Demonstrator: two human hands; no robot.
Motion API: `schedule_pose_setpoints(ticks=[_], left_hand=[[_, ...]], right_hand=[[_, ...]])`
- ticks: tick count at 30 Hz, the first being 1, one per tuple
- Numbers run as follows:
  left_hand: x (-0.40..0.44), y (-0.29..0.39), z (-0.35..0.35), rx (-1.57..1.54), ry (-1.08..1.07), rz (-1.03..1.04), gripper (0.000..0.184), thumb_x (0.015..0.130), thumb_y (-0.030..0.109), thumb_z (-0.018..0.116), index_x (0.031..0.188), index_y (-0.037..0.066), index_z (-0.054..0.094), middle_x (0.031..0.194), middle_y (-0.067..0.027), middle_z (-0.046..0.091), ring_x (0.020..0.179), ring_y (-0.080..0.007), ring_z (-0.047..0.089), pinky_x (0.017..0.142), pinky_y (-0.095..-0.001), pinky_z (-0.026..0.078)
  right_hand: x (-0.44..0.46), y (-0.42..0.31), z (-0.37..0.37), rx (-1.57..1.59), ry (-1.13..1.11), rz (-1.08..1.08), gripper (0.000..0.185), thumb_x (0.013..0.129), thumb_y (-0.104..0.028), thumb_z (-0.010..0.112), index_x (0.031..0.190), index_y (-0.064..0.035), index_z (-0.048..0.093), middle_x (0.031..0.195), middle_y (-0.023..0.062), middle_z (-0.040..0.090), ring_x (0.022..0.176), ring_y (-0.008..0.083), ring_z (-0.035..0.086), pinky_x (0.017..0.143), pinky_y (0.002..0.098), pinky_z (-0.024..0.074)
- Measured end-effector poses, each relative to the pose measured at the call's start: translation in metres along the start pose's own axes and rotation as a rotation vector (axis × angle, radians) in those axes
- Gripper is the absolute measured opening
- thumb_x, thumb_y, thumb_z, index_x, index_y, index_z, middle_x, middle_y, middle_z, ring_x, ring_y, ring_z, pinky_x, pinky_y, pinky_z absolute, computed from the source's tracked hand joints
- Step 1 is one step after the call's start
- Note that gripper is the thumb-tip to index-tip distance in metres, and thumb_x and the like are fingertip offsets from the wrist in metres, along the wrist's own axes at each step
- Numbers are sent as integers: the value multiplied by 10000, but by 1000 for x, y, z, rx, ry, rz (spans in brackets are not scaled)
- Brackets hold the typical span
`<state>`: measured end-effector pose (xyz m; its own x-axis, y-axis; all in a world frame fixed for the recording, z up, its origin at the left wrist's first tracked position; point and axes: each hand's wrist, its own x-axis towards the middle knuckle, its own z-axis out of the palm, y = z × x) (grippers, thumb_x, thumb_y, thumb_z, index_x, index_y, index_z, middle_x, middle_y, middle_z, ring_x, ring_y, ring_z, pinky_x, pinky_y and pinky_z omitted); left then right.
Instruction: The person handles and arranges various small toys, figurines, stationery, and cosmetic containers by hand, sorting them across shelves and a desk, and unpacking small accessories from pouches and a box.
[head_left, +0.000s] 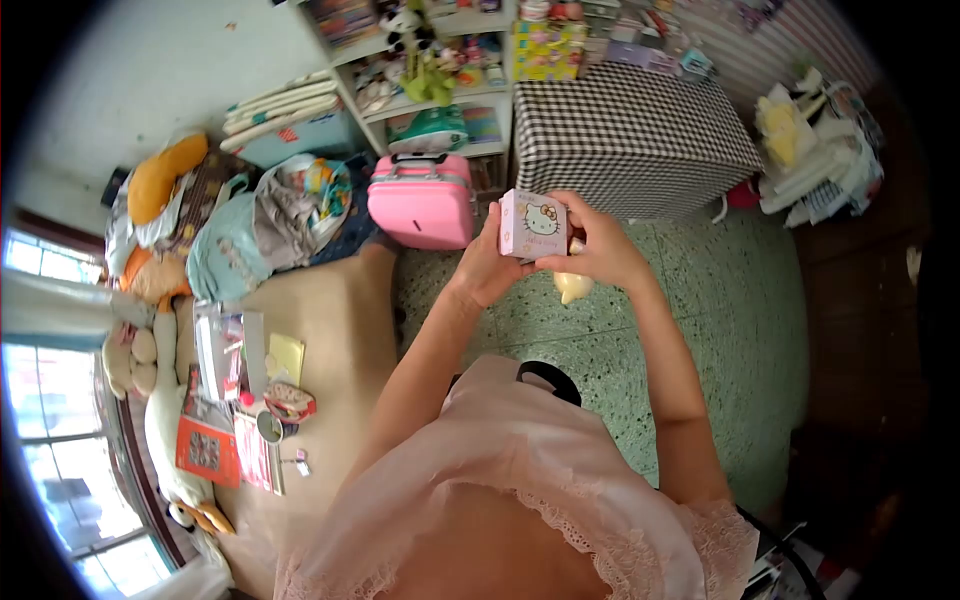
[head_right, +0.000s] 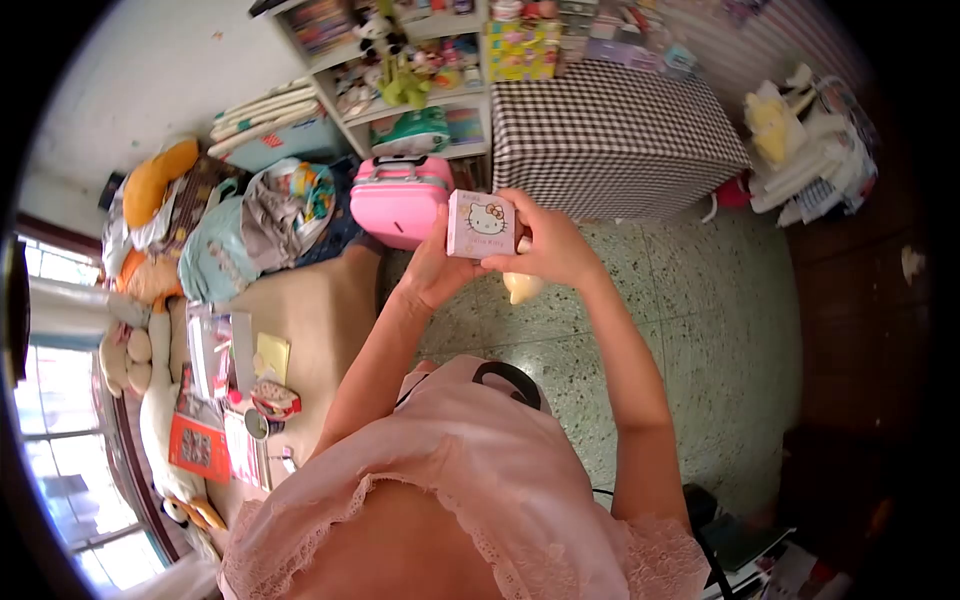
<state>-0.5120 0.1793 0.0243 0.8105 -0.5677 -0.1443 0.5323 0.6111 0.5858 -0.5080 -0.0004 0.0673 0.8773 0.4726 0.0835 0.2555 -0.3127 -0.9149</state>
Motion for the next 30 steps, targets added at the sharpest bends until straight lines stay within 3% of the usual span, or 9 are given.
schedule_pose_setpoints(ticks=[5, 8, 11, 12, 15, 16, 18, 23, 30], left_hand=[[41, -11, 25, 140, -28, -102, 648, 923, 558, 121, 1325, 107, 355, 1294, -122, 456, 1153, -277, 486, 927, -434, 426], [68, -16, 23, 124, 9, -168, 646, 921, 562, 133, 1317, 109, 369, 1286, -115, 467, 1158, -271, 480, 930, -434, 420], [95, -11, 24, 253, 16, -232, 692, 896, 608, 133, 1315, 114, 374, 1282, -109, 474, 1165, -267, 473, 934, -437, 417], [105, -7, 22, 195, -21, -246, 601, 922, 543, 289, 1299, 85, 386, 1252, -119, 492, 1134, -251, 499, 922, -415, 431], [142, 6, 21, 473, -59, -137, 518, 910, 432, 458, 1249, 43, 421, 1171, -115, 541, 1085, -225, 530, 912, -389, 432], [159, 11, 16, 369, -39, -142, 466, 880, 310, 549, 1223, 19, 430, 1139, -111, 553, 1048, -207, 550, 870, -358, 460], [190, 23, 12, 315, -3, -124, 438, 889, 278, 540, 1215, 4, 434, 1138, -117, 555, 1053, -215, 551, 871, -361, 465], [264, 54, -3, 169, 43, -51, 398, 911, 249, 516, 1192, -23, 441, 1141, -130, 550, 1029, -230, 561, 870, -354, 479], [356, 44, -11, 177, 70, -141, 389, 915, 277, 513, 1197, 18, 447, 1146, -109, 540, 1073, -206, 519, 950, -373, 413]], right_hand=[[-22, 15, -29, -128, 156, 70, 721, 616, -255, 795, 1199, -67, 415, 886, 102, 647, 794, 216, 641, 703, 308, 500], [-21, 24, -39, -348, 230, 158, 716, 608, -378, 764, 1175, -88, 439, 850, 103, 648, 747, 249, 641, 657, 325, 495], [-12, 34, -62, -448, 185, 232, 708, 615, -381, 759, 1176, -88, 442, 844, 94, 650, 745, 245, 641, 657, 326, 495], [-7, 35, -70, -456, 193, 238, 708, 615, -380, 759, 1176, -88, 442, 844, 94, 650, 745, 245, 641, 657, 326, 495], [18, 47, -93, -583, 188, 265, 703, 624, -381, 760, 1175, -76, 447, 852, 103, 646, 752, 248, 640, 655, 334, 493], [29, 61, -98, -519, 254, 201, 708, 632, -381, 760, 1176, -57, 442, 854, 113, 641, 751, 237, 636, 650, 325, 490], [56, 74, -113, -463, 319, 132, 714, 640, -381, 760, 1176, -38, 437, 855, 124, 637, 751, 226, 632, 646, 316, 486], [119, 118, -153, 332, 461, 355, 455, 801, -362, 657, 1051, -3, 531, 805, 62, 607, 710, 114, 562, 620, 232, 442], [142, 174, -196, 491, 567, 404, 292, 825, -326, 631, 894, -43, 600, 756, -2, 578, 690, 71, 532, 616, 204, 411]])
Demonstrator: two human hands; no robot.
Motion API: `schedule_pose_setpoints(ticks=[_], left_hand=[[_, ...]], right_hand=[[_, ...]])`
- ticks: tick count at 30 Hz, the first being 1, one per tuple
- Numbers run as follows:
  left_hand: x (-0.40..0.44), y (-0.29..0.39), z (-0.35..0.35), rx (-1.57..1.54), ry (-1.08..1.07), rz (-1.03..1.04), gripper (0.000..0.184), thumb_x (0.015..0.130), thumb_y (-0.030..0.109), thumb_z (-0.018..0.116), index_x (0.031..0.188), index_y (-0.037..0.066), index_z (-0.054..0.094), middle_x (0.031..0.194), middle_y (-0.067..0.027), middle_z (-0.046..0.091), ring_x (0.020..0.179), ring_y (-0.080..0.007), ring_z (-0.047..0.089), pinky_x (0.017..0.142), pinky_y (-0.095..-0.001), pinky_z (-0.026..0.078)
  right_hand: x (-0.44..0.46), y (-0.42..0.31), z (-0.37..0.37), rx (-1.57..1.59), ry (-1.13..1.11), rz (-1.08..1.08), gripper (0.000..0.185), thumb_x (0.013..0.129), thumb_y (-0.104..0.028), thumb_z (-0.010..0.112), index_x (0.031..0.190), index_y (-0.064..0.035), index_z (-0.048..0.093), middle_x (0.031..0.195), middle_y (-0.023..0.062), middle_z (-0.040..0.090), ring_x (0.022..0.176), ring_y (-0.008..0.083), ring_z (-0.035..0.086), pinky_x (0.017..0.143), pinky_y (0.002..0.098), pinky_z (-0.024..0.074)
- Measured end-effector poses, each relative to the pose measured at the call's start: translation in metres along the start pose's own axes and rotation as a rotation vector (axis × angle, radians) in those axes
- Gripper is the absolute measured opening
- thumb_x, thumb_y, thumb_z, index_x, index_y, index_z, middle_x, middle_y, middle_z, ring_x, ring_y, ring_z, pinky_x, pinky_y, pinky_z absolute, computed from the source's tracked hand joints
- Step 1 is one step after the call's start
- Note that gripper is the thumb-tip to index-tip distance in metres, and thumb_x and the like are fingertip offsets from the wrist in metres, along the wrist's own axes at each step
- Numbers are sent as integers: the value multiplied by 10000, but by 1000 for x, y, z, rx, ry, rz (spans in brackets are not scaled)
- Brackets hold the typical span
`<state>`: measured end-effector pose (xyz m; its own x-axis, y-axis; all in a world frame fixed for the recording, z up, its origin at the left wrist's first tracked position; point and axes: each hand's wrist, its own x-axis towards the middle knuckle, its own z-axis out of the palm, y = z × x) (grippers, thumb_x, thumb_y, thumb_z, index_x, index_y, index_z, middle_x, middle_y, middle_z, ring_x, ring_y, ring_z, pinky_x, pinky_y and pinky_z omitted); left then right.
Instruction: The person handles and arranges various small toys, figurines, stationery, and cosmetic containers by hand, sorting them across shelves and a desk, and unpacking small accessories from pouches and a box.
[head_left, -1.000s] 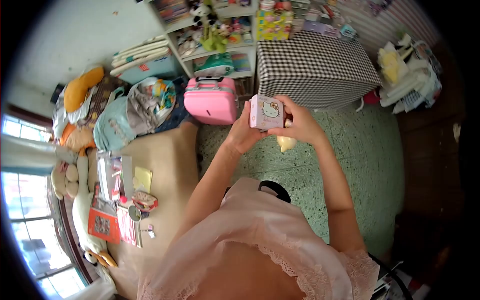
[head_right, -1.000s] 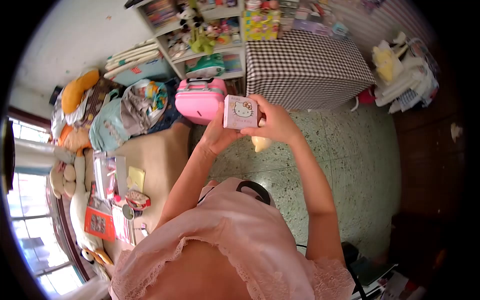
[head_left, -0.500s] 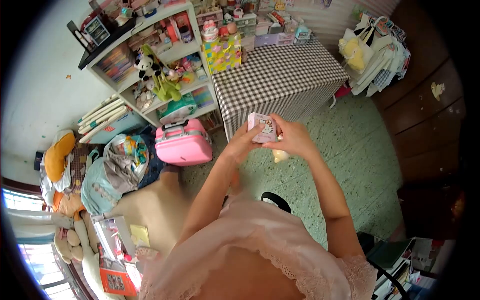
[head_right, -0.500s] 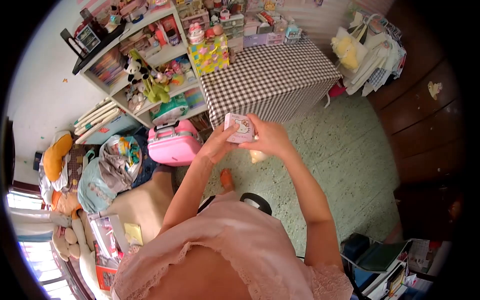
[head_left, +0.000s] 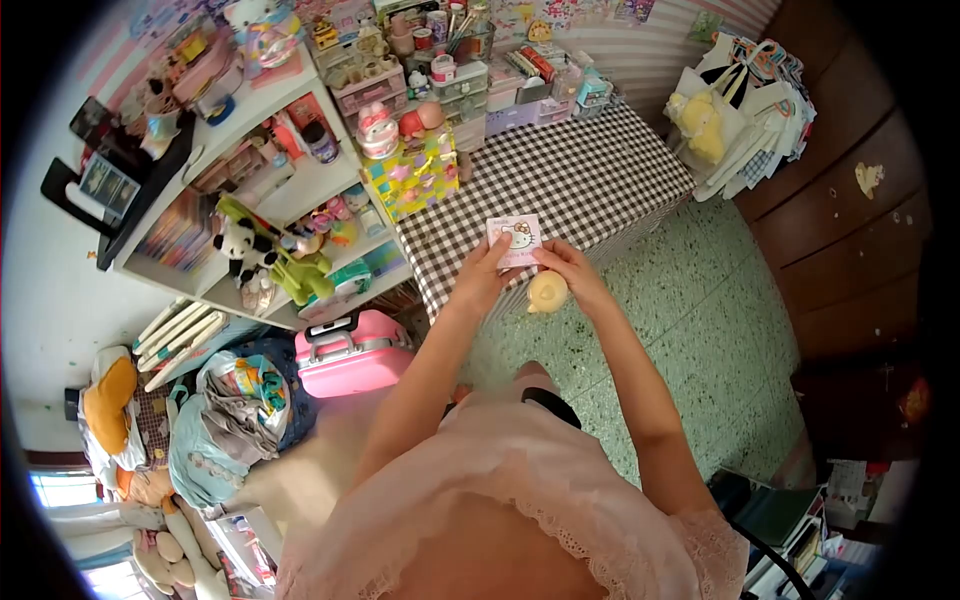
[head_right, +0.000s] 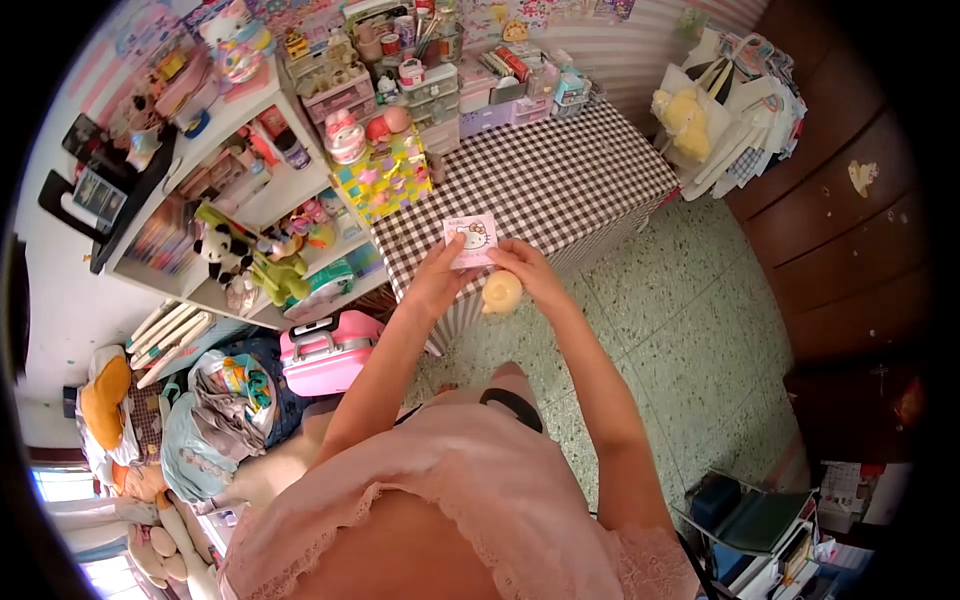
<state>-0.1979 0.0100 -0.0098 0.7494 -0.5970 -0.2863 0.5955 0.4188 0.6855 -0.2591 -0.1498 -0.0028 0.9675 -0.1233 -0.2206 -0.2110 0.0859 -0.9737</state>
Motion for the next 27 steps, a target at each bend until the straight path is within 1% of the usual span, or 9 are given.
schedule_pose_setpoints(ticks=[6, 9, 13, 18, 21, 23, 25, 26, 27], left_hand=[[89, -8, -17, -52, 160, -49, 307, 912, 264, 521, 1121, 47, 463, 1095, -73, 534, 1054, -200, 506, 954, -367, 402], [131, -9, -33, -109, 284, -6, 446, 886, 197, 546, 1255, 9, 382, 1144, -104, 502, 1056, -217, 502, 928, -344, 415], [172, -27, -52, -273, 490, 3, 506, 883, 196, 544, 1307, 11, 340, 1262, -135, 433, 1131, -259, 472, 932, -362, 411], [172, -29, -39, -296, 582, 47, 452, 908, 214, 498, 1277, -19, 382, 1249, -164, 468, 1118, -271, 495, 935, -368, 418], [168, -27, -47, -312, 638, 87, 452, 916, 219, 479, 1286, -17, 375, 1264, -165, 458, 1144, -269, 480, 948, -370, 408], [170, -24, -54, -290, 672, 68, 449, 922, 225, 459, 1290, -17, 374, 1261, -161, 464, 1149, -267, 476, 964, -376, 393], [173, -24, -60, -312, 587, 69, 448, 918, 232, 463, 1286, -10, 383, 1265, -159, 461, 1148, -267, 475, 975, -383, 382], [181, -24, -65, -284, 600, 35, 454, 913, 244, 472, 1286, 0, 387, 1261, -155, 465, 1147, -265, 475, 979, -386, 376], [188, -19, -63, -283, 586, 38, 454, 913, 244, 472, 1286, 0, 387, 1261, -155, 465, 1147, -265, 475, 979, -386, 376]], right_hand=[[98, 12, -47, 84, -22, 138, 288, 815, -331, 637, 912, -62, 609, 790, 2, 582, 726, 77, 551, 647, 198, 412], [174, 25, -71, -30, 25, 201, 313, 800, -349, 648, 932, -67, 615, 805, 12, 596, 726, 94, 568, 643, 208, 431], [270, 49, -94, -161, -105, 240, 364, 788, -344, 662, 950, -21, 616, 830, 65, 630, 722, 140, 606, 601, 257, 485], [362, 89, -82, -232, -188, 231, 384, 784, -361, 663, 950, -16, 642, 776, 67, 633, 628, 151, 610, 533, 260, 498], [391, 95, -67, -251, -188, 287, 366, 802, -347, 649, 986, -33, 622, 828, 85, 638, 690, 156, 619, 546, 265, 505], [402, 100, -68, -424, -220, 202, 356, 804, -353, 646, 918, -15, 635, 822, 92, 634, 670, 172, 618, 534, 274, 507], [407, 108, -78, -556, -301, 128, 406, 753, -395, 677, 774, 8, 647, 664, 140, 636, 537, 212, 617, 492, 308, 491], [393, 100, -75, -429, -190, 206, 401, 747, -383, 688, 749, 12, 625, 642, 136, 621, 509, 204, 599, 457, 316, 480], [396, 108, -81, -404, -248, 188, 396, 751, -369, 691, 770, 18, 612, 647, 131, 610, 517, 190, 589, 434, 317, 472]])
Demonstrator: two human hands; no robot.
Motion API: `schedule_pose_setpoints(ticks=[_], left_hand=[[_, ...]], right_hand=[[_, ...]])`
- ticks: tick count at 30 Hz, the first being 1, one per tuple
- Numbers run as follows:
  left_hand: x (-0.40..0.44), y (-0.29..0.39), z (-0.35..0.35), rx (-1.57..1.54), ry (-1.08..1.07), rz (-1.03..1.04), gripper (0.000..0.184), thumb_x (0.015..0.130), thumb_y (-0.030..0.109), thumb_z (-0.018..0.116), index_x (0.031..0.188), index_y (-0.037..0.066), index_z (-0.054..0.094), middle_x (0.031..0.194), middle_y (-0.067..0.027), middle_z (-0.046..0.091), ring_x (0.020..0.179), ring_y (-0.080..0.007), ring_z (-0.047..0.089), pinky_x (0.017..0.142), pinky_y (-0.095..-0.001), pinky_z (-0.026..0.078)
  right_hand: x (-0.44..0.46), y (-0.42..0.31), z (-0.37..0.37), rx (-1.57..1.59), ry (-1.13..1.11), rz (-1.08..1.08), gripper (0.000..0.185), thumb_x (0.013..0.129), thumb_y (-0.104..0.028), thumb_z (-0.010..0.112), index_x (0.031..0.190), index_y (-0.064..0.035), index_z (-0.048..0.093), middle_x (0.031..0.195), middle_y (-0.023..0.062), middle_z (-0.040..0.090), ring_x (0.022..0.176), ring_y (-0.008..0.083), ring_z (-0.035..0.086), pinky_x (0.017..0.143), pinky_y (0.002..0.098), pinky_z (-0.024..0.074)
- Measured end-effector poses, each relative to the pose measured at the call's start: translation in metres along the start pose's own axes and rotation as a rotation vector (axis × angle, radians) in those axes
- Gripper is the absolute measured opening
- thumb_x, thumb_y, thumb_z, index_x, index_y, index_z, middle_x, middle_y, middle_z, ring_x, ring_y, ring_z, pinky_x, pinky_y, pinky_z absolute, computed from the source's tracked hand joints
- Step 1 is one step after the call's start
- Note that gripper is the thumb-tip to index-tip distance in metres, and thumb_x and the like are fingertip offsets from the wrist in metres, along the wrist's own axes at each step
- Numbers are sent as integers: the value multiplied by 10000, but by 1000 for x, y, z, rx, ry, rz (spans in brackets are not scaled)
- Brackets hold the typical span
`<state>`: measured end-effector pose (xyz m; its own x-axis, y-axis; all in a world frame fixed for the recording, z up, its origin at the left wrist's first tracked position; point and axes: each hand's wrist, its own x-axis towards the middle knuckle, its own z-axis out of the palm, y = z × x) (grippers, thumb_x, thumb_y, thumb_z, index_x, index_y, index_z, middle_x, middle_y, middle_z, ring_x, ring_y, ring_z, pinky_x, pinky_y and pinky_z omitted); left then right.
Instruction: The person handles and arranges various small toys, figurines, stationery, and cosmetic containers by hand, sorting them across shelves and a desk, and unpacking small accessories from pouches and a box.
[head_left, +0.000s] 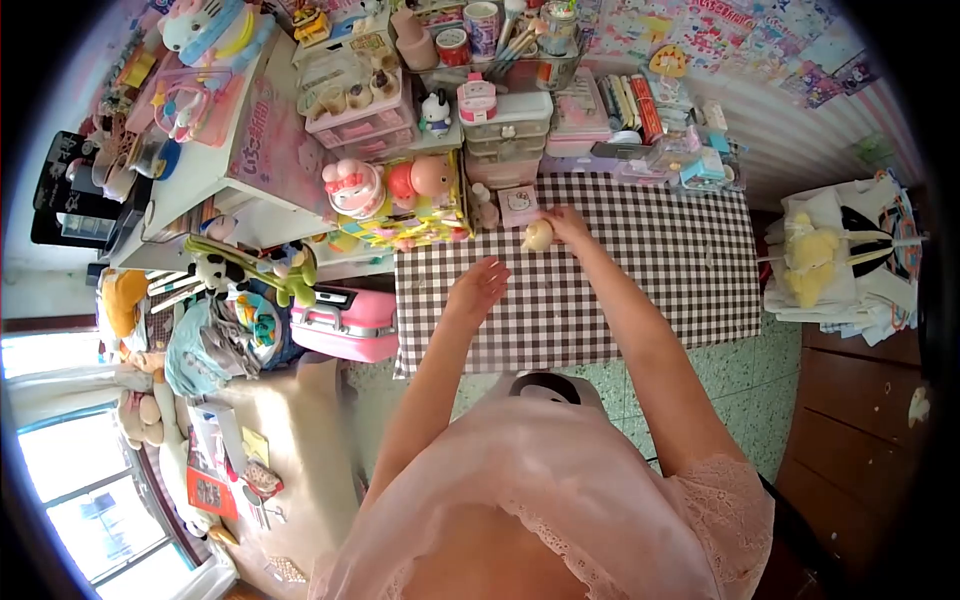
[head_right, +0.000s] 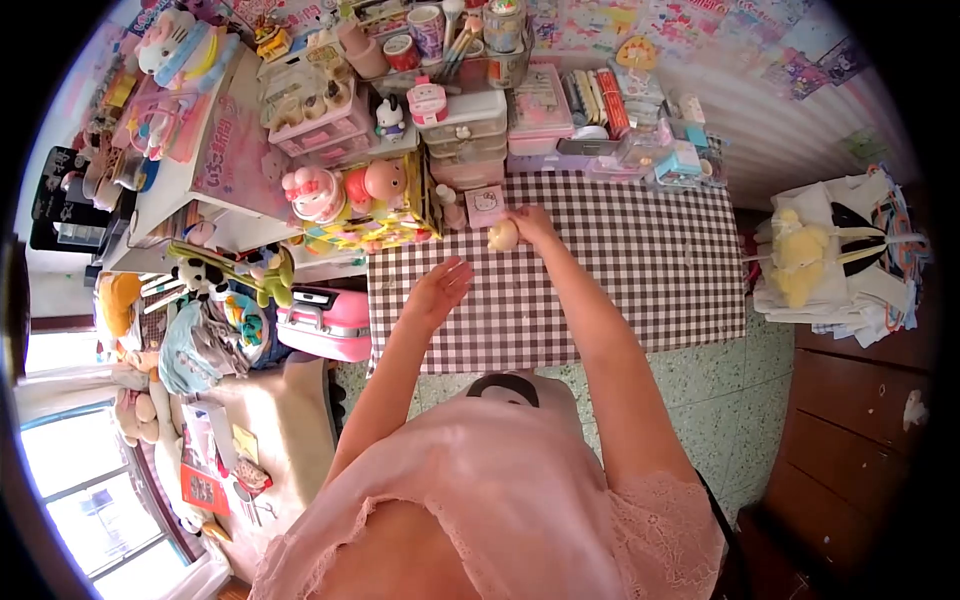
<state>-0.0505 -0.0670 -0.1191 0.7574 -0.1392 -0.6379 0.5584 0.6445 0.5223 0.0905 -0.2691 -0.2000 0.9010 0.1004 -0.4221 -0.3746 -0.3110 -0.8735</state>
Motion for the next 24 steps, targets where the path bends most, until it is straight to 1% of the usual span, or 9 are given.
schedule_pose_setpoints(ticks=[6, 8, 9, 12, 13, 14, 20, 22, 24], left_hand=[[15, 1, 17, -20, -72, -46, 423, 917, 215, 466, 1281, 10, 401, 1280, -163, 439, 1167, -256, 453, 981, -359, 379], [18, 1, 18, -17, -77, -75, 421, 920, 215, 461, 1280, 5, 398, 1274, -166, 442, 1182, -258, 440, 981, -363, 377], [18, 1, 17, -26, -61, -80, 417, 921, 214, 460, 1276, 3, 401, 1271, -163, 445, 1183, -260, 441, 980, -363, 378], [15, -2, 7, -36, -40, -72, 404, 926, 213, 451, 1268, 0, 409, 1267, -157, 453, 1173, -266, 450, 977, -362, 380], [14, -3, 5, -37, -31, -72, 401, 929, 212, 445, 1267, 1, 410, 1266, -156, 454, 1169, -264, 455, 976, -361, 381], [13, -2, 3, -37, -23, -70, 397, 932, 212, 438, 1267, 2, 411, 1265, -155, 455, 1164, -262, 461, 974, -360, 383], [13, -6, 12, -22, 4, -24, 432, 914, 239, 454, 1263, -10, 408, 1247, -154, 468, 1146, -258, 477, 961, -363, 393], [11, -7, 25, -30, -1, -6, 431, 915, 243, 451, 1261, -11, 409, 1241, -149, 474, 1138, -256, 483, 958, -362, 395], [12, -14, 33, -33, -4, 1, 430, 917, 246, 448, 1260, -11, 410, 1235, -144, 481, 1130, -254, 488, 955, -361, 397]], right_hand=[[-11, -7, 0, 70, -27, 38, 374, 758, -348, 682, 774, 17, 602, 684, 123, 613, 587, 180, 600, 473, 302, 479], [-17, -13, -1, 47, -50, 128, 367, 776, -335, 661, 852, 21, 611, 689, 108, 610, 578, 185, 590, 480, 299, 470], [-21, -13, -6, 27, -66, 72, 385, 790, -329, 642, 938, 25, 615, 692, 88, 606, 552, 181, 570, 466, 285, 452], [-35, -11, -28, 254, 5, 179, 265, 809, -296, 632, 882, -42, 609, 679, 37, 571, 516, 120, 508, 460, 239, 408], [-37, -9, -35, 255, 78, 214, 248, 808, -283, 624, 901, -53, 614, 690, 33, 573, 532, 117, 514, 464, 241, 410], [-35, -8, -47, 267, 75, 225, 284, 817, -246, 616, 967, -6, 630, 662, 76, 592, 518, 122, 524, 412, 255, 368], [-3, -12, -55, 225, 240, 73, 236, 791, -223, 642, 904, -17, 633, 715, 82, 621, 571, 157, 566, 473, 267, 430], [9, -15, -50, -161, 232, 38, 247, 817, -273, 626, 955, -69, 624, 817, 45, 619, 676, 142, 585, 534, 260, 463], [14, 1, -53, -67, 207, 28, 256, 821, -288, 624, 967, -78, 626, 842, 50, 625, 703, 145, 593, 552, 268, 472]])
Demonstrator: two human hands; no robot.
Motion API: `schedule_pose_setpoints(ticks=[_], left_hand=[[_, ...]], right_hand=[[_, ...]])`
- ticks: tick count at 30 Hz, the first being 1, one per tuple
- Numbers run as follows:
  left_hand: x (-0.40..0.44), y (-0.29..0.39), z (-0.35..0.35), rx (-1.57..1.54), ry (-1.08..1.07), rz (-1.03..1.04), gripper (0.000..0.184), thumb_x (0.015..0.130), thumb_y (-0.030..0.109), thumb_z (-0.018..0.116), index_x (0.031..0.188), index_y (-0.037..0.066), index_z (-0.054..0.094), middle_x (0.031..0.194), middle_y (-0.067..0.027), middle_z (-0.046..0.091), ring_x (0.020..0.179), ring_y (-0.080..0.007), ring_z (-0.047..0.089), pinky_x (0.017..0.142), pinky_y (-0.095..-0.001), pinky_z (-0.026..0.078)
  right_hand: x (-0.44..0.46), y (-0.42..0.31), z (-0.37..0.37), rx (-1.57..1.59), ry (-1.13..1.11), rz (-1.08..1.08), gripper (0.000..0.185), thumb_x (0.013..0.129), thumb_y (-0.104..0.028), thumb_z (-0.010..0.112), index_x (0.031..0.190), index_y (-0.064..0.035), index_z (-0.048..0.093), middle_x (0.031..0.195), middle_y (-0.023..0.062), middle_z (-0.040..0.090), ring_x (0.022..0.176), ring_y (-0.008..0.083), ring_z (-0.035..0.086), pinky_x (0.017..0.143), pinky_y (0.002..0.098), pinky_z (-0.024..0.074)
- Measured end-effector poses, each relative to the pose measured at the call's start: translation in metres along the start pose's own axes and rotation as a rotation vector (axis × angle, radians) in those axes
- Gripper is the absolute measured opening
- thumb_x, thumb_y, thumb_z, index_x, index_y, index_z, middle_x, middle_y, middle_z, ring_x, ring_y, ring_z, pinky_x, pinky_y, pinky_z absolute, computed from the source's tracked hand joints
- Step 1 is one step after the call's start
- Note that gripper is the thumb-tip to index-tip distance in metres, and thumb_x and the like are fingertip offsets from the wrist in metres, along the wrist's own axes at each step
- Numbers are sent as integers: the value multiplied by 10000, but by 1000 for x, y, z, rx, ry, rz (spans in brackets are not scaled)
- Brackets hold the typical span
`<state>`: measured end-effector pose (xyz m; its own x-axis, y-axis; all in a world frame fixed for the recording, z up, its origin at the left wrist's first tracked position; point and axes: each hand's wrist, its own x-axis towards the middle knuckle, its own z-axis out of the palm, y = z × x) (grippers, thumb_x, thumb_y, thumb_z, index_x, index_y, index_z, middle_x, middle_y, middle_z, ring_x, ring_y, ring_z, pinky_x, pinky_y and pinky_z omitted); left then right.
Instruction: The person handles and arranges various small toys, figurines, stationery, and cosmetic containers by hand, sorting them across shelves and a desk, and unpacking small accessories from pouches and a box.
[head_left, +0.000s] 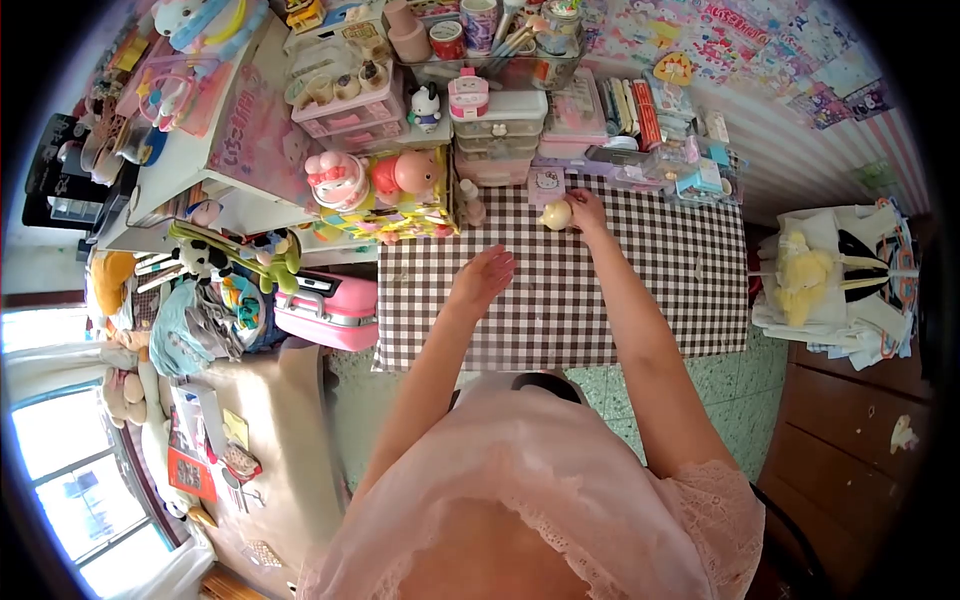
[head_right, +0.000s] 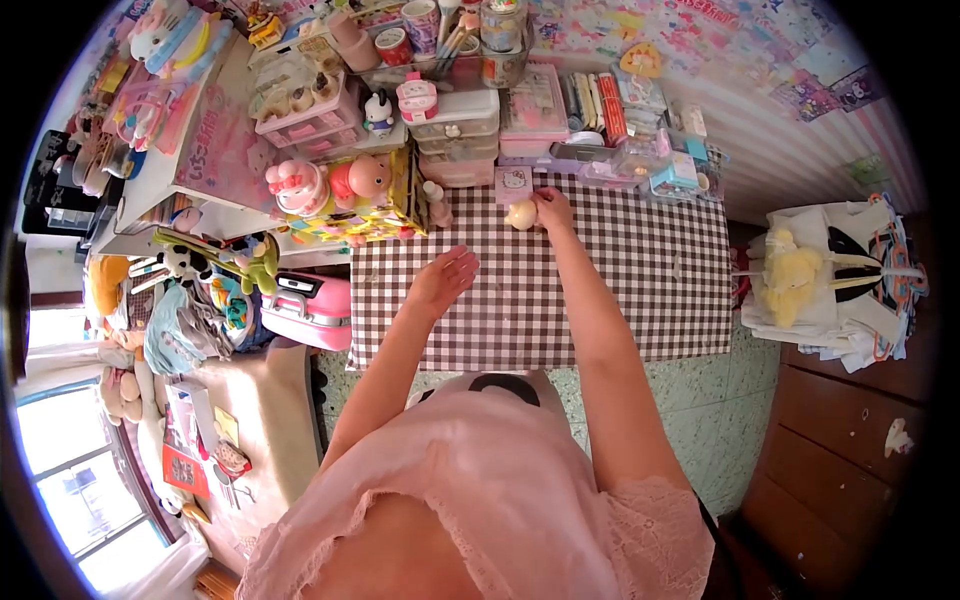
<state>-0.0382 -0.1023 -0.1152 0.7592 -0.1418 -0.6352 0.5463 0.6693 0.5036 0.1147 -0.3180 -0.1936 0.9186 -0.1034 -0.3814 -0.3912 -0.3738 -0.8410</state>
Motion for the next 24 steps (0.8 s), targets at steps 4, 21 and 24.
schedule_pose_setpoints(ticks=[4, 21, 24], left_hand=[[9, -6, 19, -31, -10, -21, 399, 922, 218, 453, 1266, 18, 417, 1241, -140, 483, 1161, -243, 465, 975, -373, 382], [-15, 7, 118, 117, -351, 312, 460, 875, 140, 576, 1299, 73, 411, 1184, -50, 524, 1060, -160, 516, 892, -311, 436], [-17, 10, 120, 131, -354, 371, 442, 868, 115, 583, 1280, 62, 432, 1182, -61, 528, 1066, -161, 515, 903, -308, 431]], right_hand=[[-19, -15, -15, 136, -2, 118, 322, 827, -349, 621, 964, -58, 619, 816, 55, 619, 677, 137, 585, 536, 271, 463], [-111, -93, -93, 591, -511, -295, 447, 924, -438, 423, 1134, -71, 570, 1041, 62, 595, 969, 138, 560, 813, 278, 450], [-118, -99, -99, 464, -525, -345, 366, 899, -370, 515, 1098, -71, 580, 1004, 46, 603, 929, 128, 574, 780, 264, 458]])
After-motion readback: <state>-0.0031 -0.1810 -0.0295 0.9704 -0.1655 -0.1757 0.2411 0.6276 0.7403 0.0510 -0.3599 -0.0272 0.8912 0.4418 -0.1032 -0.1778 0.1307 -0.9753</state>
